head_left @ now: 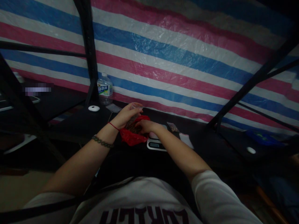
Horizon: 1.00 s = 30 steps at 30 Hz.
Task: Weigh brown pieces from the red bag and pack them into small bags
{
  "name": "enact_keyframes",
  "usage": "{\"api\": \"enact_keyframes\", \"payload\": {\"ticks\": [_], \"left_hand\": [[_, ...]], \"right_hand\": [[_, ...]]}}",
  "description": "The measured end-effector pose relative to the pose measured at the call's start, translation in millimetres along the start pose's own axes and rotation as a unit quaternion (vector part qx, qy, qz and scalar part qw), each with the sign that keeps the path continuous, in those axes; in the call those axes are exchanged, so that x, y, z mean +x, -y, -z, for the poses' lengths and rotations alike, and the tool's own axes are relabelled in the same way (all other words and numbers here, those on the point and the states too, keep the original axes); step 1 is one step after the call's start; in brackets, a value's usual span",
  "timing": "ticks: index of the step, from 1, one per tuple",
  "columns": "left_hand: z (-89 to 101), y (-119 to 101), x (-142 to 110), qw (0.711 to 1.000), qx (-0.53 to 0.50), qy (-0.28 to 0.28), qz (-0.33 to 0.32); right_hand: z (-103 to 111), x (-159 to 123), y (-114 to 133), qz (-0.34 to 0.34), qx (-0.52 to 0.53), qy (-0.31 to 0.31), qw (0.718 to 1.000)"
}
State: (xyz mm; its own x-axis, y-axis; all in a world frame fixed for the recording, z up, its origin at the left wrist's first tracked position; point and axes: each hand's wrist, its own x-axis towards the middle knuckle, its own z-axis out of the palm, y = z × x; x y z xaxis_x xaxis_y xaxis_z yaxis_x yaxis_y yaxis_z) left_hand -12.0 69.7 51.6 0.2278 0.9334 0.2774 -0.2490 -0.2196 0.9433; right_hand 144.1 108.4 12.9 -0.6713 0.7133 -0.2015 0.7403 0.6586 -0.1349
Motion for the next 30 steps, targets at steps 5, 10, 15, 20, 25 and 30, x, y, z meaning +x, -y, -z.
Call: {"api": "enact_keyframes", "payload": {"ticks": [5,10,15,20,25,30], "left_hand": [[0.6,0,1,1.000,0.003,0.003,-0.003],[0.2,0,1,1.000,0.005,0.006,-0.001],[0.0,0,0,1.000,0.008,0.004,0.004],[1.8,1,1,1.000,0.005,0.010,0.004],[1.2,2,2,1.000,0.001,0.012,0.003],[-0.7,1,1,1.000,-0.006,0.012,0.009]], "right_hand": [[4,0,7,-0.018,-0.045,0.016,0.999],[6,1,8,-0.025,-0.053,0.031,0.998],[6,1,4,-0.043,-0.050,0.006,0.998],[1,0,-3,-0.003,0.026,0.025,0.999],[-4,3,-5,0.010,0.038,0.014,0.999],[-6,5,3,0.024,0.000,-0.010,1.000]]}}
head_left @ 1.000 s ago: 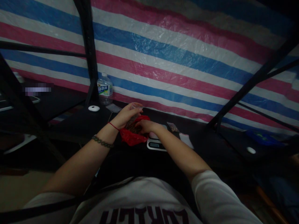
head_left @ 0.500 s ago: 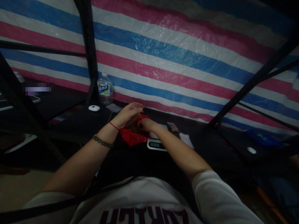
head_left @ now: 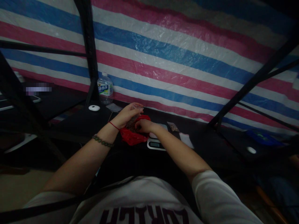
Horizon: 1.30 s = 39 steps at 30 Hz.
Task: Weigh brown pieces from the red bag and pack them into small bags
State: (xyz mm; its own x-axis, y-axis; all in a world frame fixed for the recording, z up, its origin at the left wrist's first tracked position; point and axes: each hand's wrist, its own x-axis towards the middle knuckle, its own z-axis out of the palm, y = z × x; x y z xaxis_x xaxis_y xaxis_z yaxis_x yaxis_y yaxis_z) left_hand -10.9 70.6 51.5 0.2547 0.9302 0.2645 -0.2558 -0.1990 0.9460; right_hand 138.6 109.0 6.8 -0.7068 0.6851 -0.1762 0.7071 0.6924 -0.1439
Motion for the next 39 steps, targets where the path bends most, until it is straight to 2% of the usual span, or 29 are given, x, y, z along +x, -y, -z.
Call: {"api": "enact_keyframes", "payload": {"ticks": [10,14,18,22,28,34,39], "left_hand": [[1.6,0,0,1.000,0.008,0.003,-0.004],[3.2,2,1,1.000,0.010,0.009,-0.009],[3.6,2,1,1.000,0.017,0.011,-0.006],[1.4,-1,-1,1.000,0.010,0.005,0.004],[-1.3,-2,-3,1.000,0.003,0.002,0.011],[-0.8,1,-2,1.000,0.005,0.011,0.016],[0.9,5,-1,1.000,0.011,0.018,0.020]], "right_hand": [[0,0,-4,-0.024,0.007,-0.030,0.999],[9,-5,-10,-0.030,0.037,-0.062,0.997],[26,-22,-23,-0.023,0.072,-0.116,0.990],[42,-56,-49,-0.052,0.103,-0.153,0.981],[42,-96,-79,-0.127,0.073,-0.129,0.981],[28,-98,-79,-0.120,0.062,-0.095,0.986],[28,-96,-76,-0.110,0.041,-0.095,0.989]]}}
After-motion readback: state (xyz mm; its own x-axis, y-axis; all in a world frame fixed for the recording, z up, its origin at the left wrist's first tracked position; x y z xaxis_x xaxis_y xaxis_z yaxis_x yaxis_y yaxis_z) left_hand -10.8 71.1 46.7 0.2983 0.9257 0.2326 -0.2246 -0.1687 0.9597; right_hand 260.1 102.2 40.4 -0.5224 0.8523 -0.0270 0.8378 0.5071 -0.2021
